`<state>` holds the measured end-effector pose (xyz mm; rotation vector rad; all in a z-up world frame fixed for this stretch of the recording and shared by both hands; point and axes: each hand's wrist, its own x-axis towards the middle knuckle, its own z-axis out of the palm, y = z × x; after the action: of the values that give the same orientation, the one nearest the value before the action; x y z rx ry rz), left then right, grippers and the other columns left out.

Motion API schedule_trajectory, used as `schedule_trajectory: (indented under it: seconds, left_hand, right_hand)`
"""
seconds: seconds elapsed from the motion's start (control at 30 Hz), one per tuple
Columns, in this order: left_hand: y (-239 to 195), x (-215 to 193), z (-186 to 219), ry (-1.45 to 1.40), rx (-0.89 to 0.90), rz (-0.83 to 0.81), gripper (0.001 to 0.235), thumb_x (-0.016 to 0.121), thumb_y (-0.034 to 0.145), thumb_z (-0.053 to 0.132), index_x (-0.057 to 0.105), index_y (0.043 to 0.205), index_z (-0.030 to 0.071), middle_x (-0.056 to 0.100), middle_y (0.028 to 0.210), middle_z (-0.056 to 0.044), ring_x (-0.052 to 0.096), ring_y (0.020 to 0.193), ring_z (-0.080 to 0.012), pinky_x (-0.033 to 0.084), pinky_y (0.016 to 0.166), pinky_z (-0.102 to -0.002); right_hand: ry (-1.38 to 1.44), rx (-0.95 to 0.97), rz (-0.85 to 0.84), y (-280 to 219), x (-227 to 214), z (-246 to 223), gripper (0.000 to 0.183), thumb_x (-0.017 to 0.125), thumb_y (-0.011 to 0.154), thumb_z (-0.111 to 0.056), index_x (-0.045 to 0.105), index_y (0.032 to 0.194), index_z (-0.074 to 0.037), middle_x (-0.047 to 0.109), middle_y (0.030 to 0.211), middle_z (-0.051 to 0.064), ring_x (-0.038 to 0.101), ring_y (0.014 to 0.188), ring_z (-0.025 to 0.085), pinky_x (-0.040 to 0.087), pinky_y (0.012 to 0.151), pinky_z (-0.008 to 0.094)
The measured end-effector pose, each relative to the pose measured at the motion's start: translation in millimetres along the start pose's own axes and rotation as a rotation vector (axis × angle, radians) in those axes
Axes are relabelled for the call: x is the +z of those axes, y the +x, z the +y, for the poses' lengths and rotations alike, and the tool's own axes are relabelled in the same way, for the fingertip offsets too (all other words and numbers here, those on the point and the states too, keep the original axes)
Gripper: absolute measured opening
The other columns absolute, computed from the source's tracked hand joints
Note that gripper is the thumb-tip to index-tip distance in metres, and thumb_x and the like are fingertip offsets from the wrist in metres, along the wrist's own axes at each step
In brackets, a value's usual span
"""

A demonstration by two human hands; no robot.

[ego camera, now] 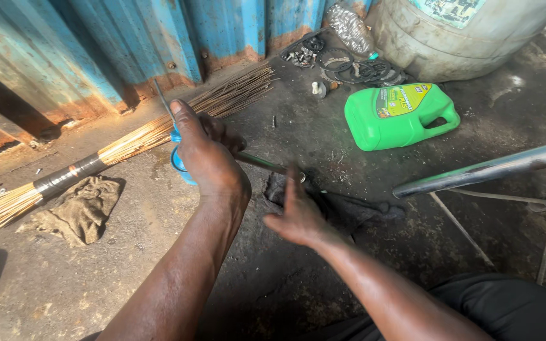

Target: The person cleans a threaded metal rod using a dark cloth and a sanding block. They wipe the rod repeatedly, then use the sanding block on the threaded section, and finish by wiping the rod again with the cloth.

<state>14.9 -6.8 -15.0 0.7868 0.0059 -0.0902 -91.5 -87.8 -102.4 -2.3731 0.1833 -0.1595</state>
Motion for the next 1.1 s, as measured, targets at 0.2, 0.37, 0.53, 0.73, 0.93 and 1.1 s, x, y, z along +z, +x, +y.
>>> schedule_trajectory:
  seconds: [0.2, 0.37, 0.53, 0.73, 0.93, 1.1]
  left_hand:
    - [-12.6, 10.6, 5.7, 0.028, -0.071, 0.052, 0.055, 0.041, 0.104, 0.058, 0.039, 0.069, 0.016, 0.032, 0.06, 0.001, 0.031, 0.053, -0.0161, 0.03, 0.05, -0.035]
    - [-16.4, 4.2, 20.4, 0.146, -0.05, 0.118, 0.054, 0.033, 0.106, 0.059, 0.038, 0.072, 0.017, 0.036, 0.064, 0.001, 0.038, 0.057, -0.0165, 0.035, 0.052, -0.036]
    - [-14.5, 4.7, 11.0, 0.198, -0.018, 0.106, 0.051, 0.036, 0.106, 0.056, 0.041, 0.074, 0.016, 0.037, 0.066, 0.0, 0.041, 0.059, -0.0164, 0.037, 0.054, -0.036]
    - [-12.3, 0.2, 14.0, 0.217, 0.01, 0.071, 0.055, 0.034, 0.108, 0.058, 0.038, 0.072, 0.016, 0.034, 0.063, 0.0, 0.037, 0.056, -0.017, 0.036, 0.054, -0.036]
    - [-14.1, -6.9, 0.0, 0.234, 0.032, 0.076, 0.052, 0.035, 0.107, 0.055, 0.041, 0.072, 0.016, 0.038, 0.063, 0.0, 0.042, 0.057, -0.0167, 0.041, 0.054, -0.038]
    - [5.7, -14.5, 13.4, 0.14, 0.006, 0.111, 0.048, 0.038, 0.108, 0.052, 0.041, 0.074, 0.018, 0.037, 0.064, 0.001, 0.04, 0.057, -0.0157, 0.038, 0.054, -0.036]
  right_hand:
    - [-0.061, -0.084, 0.092, -10.7, -6.4, -3.6, 0.136, 0.082, 0.077, -0.038, -0.022, 0.155, 0.002, -0.016, 0.166, 0.029, 0.007, 0.154, 0.051, 0.031, 0.118, 0.061]
    - [-0.098, -0.037, 0.019, -11.0, -6.6, -11.4, 0.125, 0.074, 0.077, -0.025, -0.017, 0.158, 0.001, -0.014, 0.171, 0.027, 0.011, 0.157, 0.047, 0.034, 0.118, 0.057]
    - [-0.121, -0.219, 0.155, -12.3, 4.2, 1.1, 0.13, 0.081, 0.079, -0.026, -0.02, 0.156, 0.003, -0.011, 0.167, 0.031, 0.01, 0.156, 0.053, 0.028, 0.116, 0.063]
    - [0.135, 0.707, -0.222, -14.3, -25.7, 5.1, 0.135, 0.07, 0.078, -0.026, -0.034, 0.162, -0.007, -0.019, 0.175, 0.022, 0.068, 0.118, 0.055, 0.064, 0.094, 0.059]
    - [0.079, 0.555, -0.222, -11.7, -18.2, -11.1, 0.132, 0.068, 0.075, -0.037, -0.026, 0.163, -0.007, 0.014, 0.165, 0.026, 0.075, 0.095, 0.033, 0.065, 0.074, 0.039]
    - [0.016, 0.636, -0.255, -5.6, -21.3, 9.7, 0.13, 0.069, 0.077, -0.042, -0.023, 0.162, -0.007, 0.001, 0.169, 0.022, 0.075, 0.102, 0.037, 0.065, 0.082, 0.042]
